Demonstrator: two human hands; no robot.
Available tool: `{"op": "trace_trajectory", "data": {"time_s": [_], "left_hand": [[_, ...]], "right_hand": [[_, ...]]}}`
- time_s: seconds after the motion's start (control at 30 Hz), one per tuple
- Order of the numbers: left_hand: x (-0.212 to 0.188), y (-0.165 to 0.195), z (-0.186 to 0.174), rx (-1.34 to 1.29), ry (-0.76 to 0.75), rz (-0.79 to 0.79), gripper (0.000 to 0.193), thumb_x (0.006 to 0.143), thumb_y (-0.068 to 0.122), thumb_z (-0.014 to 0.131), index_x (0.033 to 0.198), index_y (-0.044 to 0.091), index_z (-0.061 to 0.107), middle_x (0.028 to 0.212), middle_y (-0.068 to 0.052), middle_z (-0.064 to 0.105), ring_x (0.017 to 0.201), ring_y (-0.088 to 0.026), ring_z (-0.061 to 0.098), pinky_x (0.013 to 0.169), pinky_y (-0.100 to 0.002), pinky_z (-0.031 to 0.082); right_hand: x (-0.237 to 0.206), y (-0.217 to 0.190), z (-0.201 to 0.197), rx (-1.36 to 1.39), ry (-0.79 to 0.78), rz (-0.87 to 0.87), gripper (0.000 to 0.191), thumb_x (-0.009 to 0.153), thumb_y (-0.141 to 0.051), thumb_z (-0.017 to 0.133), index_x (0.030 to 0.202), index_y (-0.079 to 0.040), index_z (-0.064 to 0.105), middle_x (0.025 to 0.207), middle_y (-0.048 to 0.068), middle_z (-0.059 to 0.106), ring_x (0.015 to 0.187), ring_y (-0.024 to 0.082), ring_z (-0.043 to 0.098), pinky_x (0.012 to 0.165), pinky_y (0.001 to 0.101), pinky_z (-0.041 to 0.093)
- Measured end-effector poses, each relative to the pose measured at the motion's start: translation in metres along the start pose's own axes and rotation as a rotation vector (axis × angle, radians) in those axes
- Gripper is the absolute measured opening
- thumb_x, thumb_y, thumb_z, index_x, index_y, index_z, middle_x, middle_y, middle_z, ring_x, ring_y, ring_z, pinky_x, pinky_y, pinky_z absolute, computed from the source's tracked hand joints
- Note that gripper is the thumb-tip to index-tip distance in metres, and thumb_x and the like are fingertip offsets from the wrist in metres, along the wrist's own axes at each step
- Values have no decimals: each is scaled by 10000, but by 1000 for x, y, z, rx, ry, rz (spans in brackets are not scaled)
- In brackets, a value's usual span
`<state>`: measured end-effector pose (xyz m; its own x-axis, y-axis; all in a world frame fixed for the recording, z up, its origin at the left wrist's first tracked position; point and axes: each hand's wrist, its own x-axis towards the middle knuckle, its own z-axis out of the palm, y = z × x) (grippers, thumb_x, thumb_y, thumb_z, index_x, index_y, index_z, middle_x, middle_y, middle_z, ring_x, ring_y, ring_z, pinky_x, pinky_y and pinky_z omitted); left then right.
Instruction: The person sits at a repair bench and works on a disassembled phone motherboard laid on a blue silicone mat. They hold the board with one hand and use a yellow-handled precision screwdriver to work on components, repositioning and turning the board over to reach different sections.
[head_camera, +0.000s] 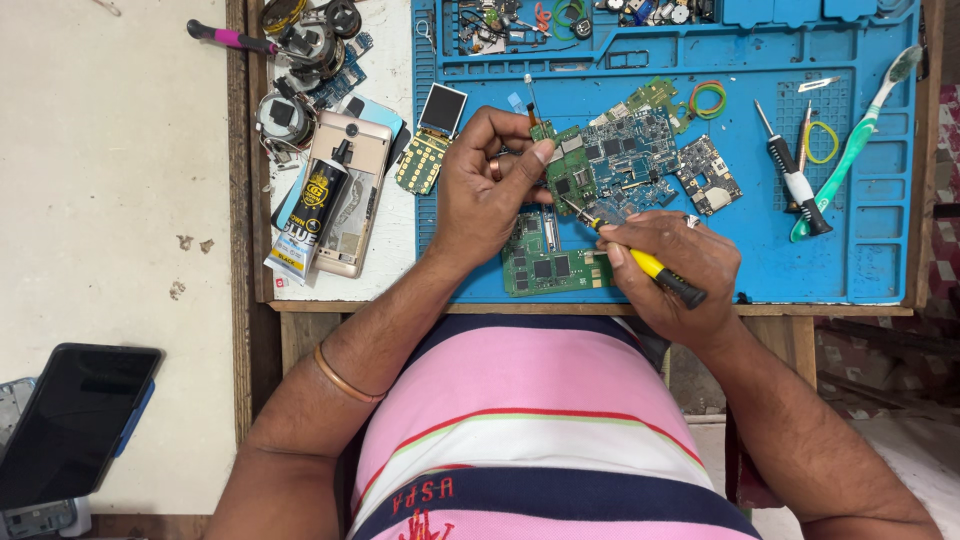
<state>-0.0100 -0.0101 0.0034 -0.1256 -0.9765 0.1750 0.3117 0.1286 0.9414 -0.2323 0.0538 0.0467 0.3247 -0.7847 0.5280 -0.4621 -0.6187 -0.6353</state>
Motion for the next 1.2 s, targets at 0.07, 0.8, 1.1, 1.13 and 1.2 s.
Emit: {"op": "trace_trajectory", "data": {"time_s": [0.07, 0.8, 1.1, 1.13, 1.2], "left_hand": [[0, -1, 0, 4, 1, 9, 167, 1058, 87, 648, 1181, 16, 561, 1024, -88, 661, 837, -67, 713, 639, -206, 656], [4, -4, -5, -147, 59, -57, 189, 1033, 111, 683, 1159, 38, 561, 995, -67, 652, 844, -97, 709, 611, -222, 661], [2, 4, -1, -229, -79, -149, 185, 1025, 117, 692, 1144, 38, 574, 975, -61, 660, 849, -98, 708, 618, -233, 659], [2, 5, -1, -237, -95, -162, 189, 1019, 121, 692, 1141, 42, 572, 974, -61, 664, 839, -98, 711, 612, -230, 656], [1, 5, 0, -211, -123, -167, 200, 1019, 128, 696, 1154, 44, 576, 959, -54, 658, 835, -89, 703, 617, -235, 665]], "right_hand": [[1, -1, 0, -5, -3, -10, 113, 949, -9, 747, 1061, -9, 730, 986, 109, 762, 930, 255, 767, 900, 366, 612], [-6, 4, -5, 36, 98, -10, 162, 987, 39, 684, 1147, 14, 696, 1010, 132, 760, 964, 238, 775, 861, 326, 618], [-2, 1, -5, -6, 75, 43, 239, 1010, 35, 713, 1240, 15, 654, 1107, 165, 757, 983, 241, 765, 871, 309, 605], [-2, 2, -5, -6, 71, 50, 255, 1011, 31, 720, 1254, 11, 647, 1120, 167, 756, 990, 243, 764, 875, 309, 603], [-2, 3, -3, -8, 75, 46, 279, 1007, 22, 740, 1269, -1, 647, 1138, 163, 755, 988, 236, 763, 874, 304, 602]]}}
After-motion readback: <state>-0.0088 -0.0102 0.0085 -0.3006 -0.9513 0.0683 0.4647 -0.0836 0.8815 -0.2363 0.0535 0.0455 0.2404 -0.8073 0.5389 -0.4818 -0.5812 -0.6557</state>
